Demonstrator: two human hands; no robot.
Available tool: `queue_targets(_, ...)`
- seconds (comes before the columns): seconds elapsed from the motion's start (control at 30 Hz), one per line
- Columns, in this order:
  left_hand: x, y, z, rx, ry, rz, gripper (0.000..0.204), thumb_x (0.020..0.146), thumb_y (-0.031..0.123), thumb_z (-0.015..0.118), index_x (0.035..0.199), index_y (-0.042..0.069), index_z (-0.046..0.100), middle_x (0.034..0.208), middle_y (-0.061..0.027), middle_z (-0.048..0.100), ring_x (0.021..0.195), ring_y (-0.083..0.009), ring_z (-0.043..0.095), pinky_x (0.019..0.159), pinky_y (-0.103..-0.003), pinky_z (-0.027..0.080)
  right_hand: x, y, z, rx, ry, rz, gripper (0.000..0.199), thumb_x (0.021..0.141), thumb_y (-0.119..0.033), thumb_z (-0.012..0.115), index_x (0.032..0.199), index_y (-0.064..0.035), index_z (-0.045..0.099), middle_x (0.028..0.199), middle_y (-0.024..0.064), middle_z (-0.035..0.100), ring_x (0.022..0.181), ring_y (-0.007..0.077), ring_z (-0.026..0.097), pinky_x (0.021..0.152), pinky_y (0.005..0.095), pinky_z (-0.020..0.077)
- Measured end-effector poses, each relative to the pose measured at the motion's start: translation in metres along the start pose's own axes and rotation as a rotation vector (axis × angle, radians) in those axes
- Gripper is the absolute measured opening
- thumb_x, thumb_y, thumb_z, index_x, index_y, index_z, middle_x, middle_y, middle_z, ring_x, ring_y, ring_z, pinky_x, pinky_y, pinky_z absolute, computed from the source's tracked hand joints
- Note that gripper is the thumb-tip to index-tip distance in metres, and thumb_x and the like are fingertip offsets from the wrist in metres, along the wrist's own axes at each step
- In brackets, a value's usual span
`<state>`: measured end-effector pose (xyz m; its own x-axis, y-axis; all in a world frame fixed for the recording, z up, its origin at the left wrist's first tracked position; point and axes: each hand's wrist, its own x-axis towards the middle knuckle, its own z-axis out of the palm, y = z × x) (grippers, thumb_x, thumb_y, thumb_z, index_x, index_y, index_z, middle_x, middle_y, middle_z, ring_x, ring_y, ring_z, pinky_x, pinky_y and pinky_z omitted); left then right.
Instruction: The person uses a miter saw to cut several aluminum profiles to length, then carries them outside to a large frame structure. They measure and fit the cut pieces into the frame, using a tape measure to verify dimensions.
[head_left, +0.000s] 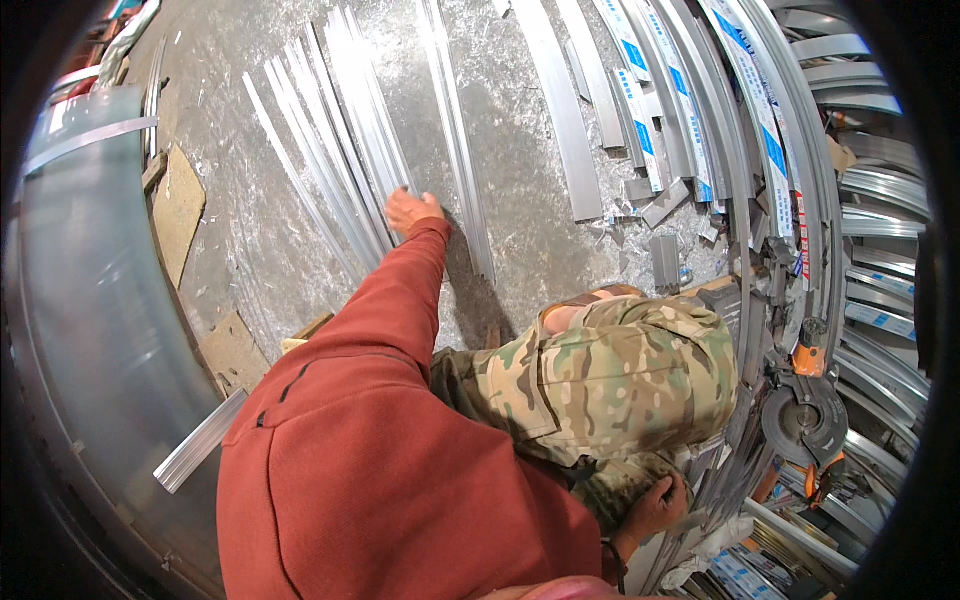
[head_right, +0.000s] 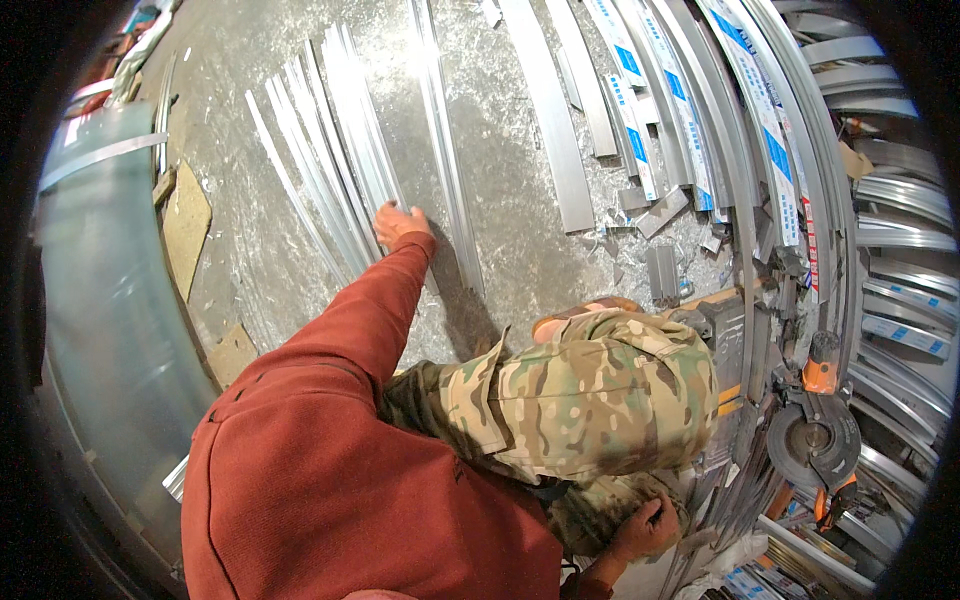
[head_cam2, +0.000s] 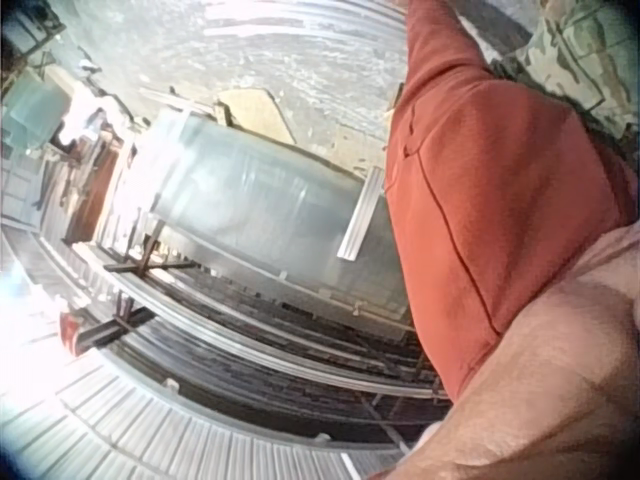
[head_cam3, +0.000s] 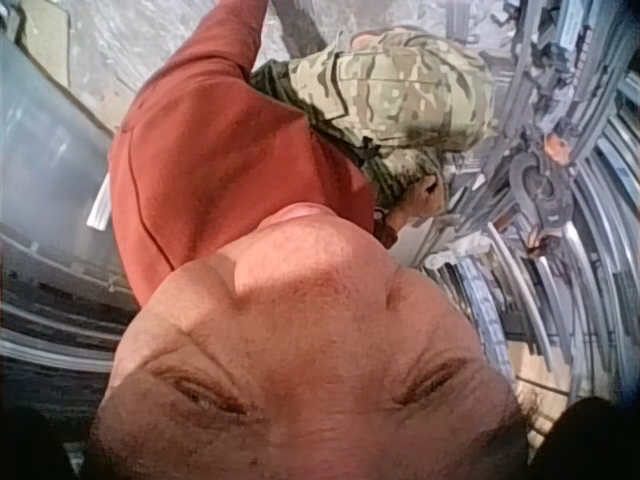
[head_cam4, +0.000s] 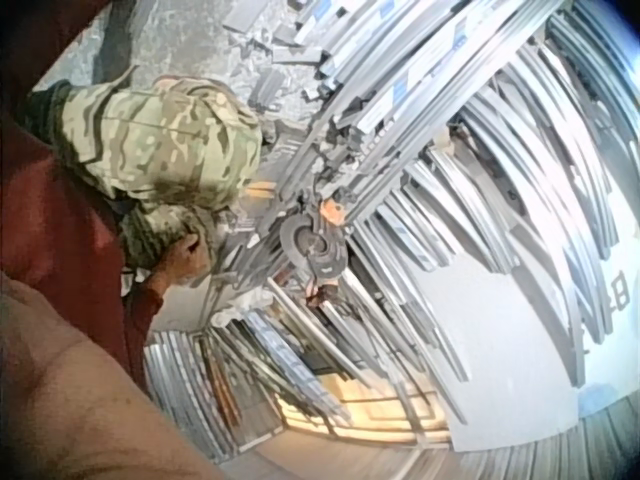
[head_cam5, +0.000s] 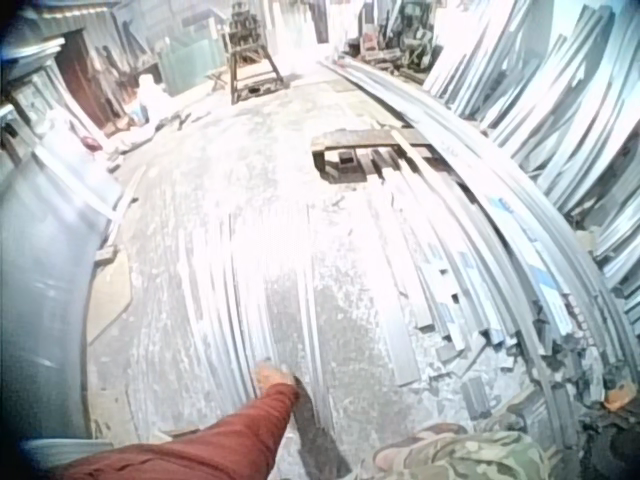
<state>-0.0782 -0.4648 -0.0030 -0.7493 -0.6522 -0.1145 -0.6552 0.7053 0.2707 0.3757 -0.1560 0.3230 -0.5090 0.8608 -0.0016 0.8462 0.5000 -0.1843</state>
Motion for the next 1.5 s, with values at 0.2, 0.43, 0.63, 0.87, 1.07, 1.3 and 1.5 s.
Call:
queue_targets(0.2,-0.044,0.049,0.002,-0.038,-0.219,0.214,0.070,0.079,0.030,0.076,0.137,0.013,0.042,0.138,-0.0113,0.044,0.132,-0.0304,0.039,0.105,-0.048,0.038,0.004,0.003,-0.003,-0.084,0.006,-0.087,0.027,0.096,-0.020,0.057,0.105,0.0018,0.069,0.098,0.0169,0.068,0.085,0.0315,0.063,0.075,0.0414,0.0513)
queue_targets(0.43,-0.027,0.045,0.010,-0.046,-0.125,-0.229,0.067,0.075,0.024,0.079,0.132,0.013,0.046,0.132,-0.0097,0.048,0.128,-0.0292,0.044,0.101,-0.050,0.044,-0.001,0.000,-0.002,-0.003,0.018,-0.011,0.029,0.096,-0.022,0.057,0.104,0.0021,0.070,0.098,0.0169,0.068,0.086,0.0316,0.063,0.076,0.0425,0.0511)
queue_targets(0.63,0.008,0.014,0.010,-0.062,0.066,-0.407,0.044,0.073,0.021,0.081,0.111,0.014,0.060,0.114,-0.0067,0.060,0.114,-0.0273,0.055,0.096,-0.043,0.045,-0.005,-0.003,-0.002,-0.031,0.036,-0.037,0.031,0.097,-0.024,0.055,0.106,0.0028,0.068,0.099,0.0169,0.067,0.086,0.0311,0.062,0.076,0.0418,0.0504)
queue_targets(0.87,0.005,-0.021,-0.036,-0.161,0.019,-0.214,0.062,0.067,0.034,0.084,0.119,0.013,0.059,0.121,-0.0120,0.059,0.117,-0.0307,0.054,0.101,-0.043,0.043,-0.006,-0.010,-0.001,0.127,0.171,-0.095,0.025,0.095,-0.020,0.057,0.106,-0.0008,0.067,0.098,0.0179,0.066,0.092,0.0324,0.060,0.081,0.0423,0.0477)
queue_targets(1.07,0.019,-0.071,-0.054,-0.325,-0.118,-0.117,0.067,0.065,0.032,0.084,0.120,0.005,0.057,0.121,-0.0212,0.058,0.112,-0.0366,0.058,0.099,-0.045,0.046,-0.008,-0.048,-0.016,0.486,0.206,-0.182,0.022,0.093,-0.015,0.050,0.094,-0.0001,0.065,0.089,0.0124,0.064,0.084,0.0273,0.059,0.078,0.0367,0.0466)
queue_targets(1.3,0.016,-0.109,-0.103,-0.356,-0.156,-0.186,0.073,0.067,0.037,0.083,0.125,0.005,0.053,0.126,-0.0224,0.056,0.115,-0.0377,0.058,0.098,-0.047,0.046,0.028,-0.105,-0.022,0.852,0.235,-0.401,0.023,0.093,-0.010,0.045,0.086,0.0017,0.063,0.082,0.0060,0.063,0.074,0.0136,0.054,0.070,0.0279,0.0442)
queue_targets(1.5,0.049,-0.096,-0.153,-0.564,-0.008,-0.048,0.072,0.070,0.031,0.083,0.123,-0.006,0.052,0.123,-0.0261,0.058,0.111,-0.0377,0.059,0.097,-0.044,0.047,0.069,-0.172,-0.042,1.065,0.287,-0.596,0.028,0.097,-0.014,0.047,0.079,0.0008,0.063,0.074,0.0018,0.062,0.065,0.0089,0.049,0.060,0.0260,0.0391)
